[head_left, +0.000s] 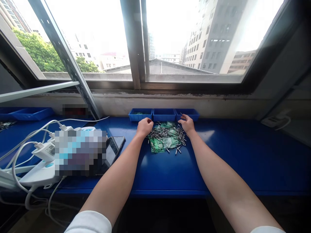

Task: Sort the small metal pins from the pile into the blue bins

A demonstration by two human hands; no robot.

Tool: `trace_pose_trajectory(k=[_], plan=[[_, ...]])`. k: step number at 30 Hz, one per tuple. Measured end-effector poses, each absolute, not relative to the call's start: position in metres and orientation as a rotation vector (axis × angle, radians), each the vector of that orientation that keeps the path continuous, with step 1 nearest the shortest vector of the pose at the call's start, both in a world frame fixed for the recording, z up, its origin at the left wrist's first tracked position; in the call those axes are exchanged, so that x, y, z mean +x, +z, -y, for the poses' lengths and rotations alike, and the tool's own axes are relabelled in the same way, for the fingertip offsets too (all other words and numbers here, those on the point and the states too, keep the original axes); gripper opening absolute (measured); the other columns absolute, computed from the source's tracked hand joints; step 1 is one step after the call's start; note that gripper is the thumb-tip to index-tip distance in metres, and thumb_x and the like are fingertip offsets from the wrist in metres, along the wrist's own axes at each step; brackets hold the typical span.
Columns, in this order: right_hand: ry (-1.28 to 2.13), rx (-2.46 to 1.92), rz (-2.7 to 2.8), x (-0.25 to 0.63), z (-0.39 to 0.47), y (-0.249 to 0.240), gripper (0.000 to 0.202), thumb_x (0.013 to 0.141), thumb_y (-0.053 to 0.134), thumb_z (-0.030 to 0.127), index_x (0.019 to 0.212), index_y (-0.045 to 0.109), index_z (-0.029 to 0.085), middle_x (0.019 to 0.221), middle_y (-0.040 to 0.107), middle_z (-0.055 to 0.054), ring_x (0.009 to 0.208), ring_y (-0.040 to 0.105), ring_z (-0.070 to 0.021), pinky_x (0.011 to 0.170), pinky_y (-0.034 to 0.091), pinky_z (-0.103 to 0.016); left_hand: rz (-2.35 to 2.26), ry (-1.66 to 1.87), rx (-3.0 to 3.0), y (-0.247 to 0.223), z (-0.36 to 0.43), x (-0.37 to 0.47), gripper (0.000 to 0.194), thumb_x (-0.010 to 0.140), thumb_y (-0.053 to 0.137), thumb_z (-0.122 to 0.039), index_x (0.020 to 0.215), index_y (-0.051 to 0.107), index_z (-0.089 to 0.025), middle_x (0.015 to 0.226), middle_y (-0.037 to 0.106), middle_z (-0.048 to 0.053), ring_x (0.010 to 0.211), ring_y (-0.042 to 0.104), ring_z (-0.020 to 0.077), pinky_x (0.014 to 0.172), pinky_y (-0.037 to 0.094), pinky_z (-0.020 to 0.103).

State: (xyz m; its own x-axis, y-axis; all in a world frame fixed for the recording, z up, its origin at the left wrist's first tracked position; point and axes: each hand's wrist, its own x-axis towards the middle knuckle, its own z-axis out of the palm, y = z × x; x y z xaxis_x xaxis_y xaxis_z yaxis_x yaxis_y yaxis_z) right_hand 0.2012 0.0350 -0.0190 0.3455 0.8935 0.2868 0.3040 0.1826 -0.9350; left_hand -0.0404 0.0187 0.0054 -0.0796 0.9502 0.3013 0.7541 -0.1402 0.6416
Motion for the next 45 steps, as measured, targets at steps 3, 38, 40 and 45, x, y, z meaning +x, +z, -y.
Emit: trace_pose_trajectory(k=[3, 38, 40, 45], plan=[[0.620, -1.365, 1.196, 0.201, -0.036, -0.020, 0.060, 0.060, 0.062, 0.023, 0.120, 0.057, 0.014, 0.115, 0.063, -0.010, 0.107, 0.057, -0.0246, 0.091, 0.045, -0.036, -2.025, 0.853, 2.035, 0.002, -0.020, -0.042, 0.031, 0.076, 0.049, -0.032, 0.095, 0.067, -0.016, 0.104, 0.065, 0.014, 0.098, 0.058, 0.0267, 0.083, 0.043, 0.032], [0.252, -1.672, 1.749, 0.179, -0.024, -0.022, 0.026, 0.073, 0.060, 0.040, 0.085, 0.071, 0.020, 0.093, 0.070, -0.009, 0.092, 0.060, -0.0252, 0.081, 0.043, -0.035, -2.119, 0.526, 1.992, 0.001, -0.021, -0.042, 0.032, 0.074, 0.053, -0.038, 0.091, 0.068, -0.015, 0.097, 0.068, 0.019, 0.093, 0.062, 0.0348, 0.075, 0.047, 0.038], [0.280, -1.626, 1.785, 0.179, -0.023, -0.021, 0.024, 0.075, 0.058, 0.038, 0.082, 0.071, 0.020, 0.091, 0.070, -0.008, 0.088, 0.062, -0.0238, 0.079, 0.044, -0.033, -2.109, 0.538, 1.995, 0.000, -0.021, -0.041, 0.031, 0.074, 0.053, -0.037, 0.091, 0.068, -0.017, 0.096, 0.068, 0.017, 0.093, 0.062, 0.0324, 0.075, 0.046, 0.036], [0.281, -1.559, 1.789, 0.178, -0.020, -0.019, 0.021, 0.074, 0.059, 0.036, 0.073, 0.071, 0.019, 0.085, 0.070, -0.008, 0.080, 0.063, -0.0218, 0.071, 0.045, -0.029, -2.033, 0.595, 1.989, 0.000, -0.019, -0.039, 0.032, 0.076, 0.051, -0.042, 0.091, 0.069, -0.020, 0.097, 0.069, 0.014, 0.094, 0.062, 0.0295, 0.075, 0.045, 0.032]])
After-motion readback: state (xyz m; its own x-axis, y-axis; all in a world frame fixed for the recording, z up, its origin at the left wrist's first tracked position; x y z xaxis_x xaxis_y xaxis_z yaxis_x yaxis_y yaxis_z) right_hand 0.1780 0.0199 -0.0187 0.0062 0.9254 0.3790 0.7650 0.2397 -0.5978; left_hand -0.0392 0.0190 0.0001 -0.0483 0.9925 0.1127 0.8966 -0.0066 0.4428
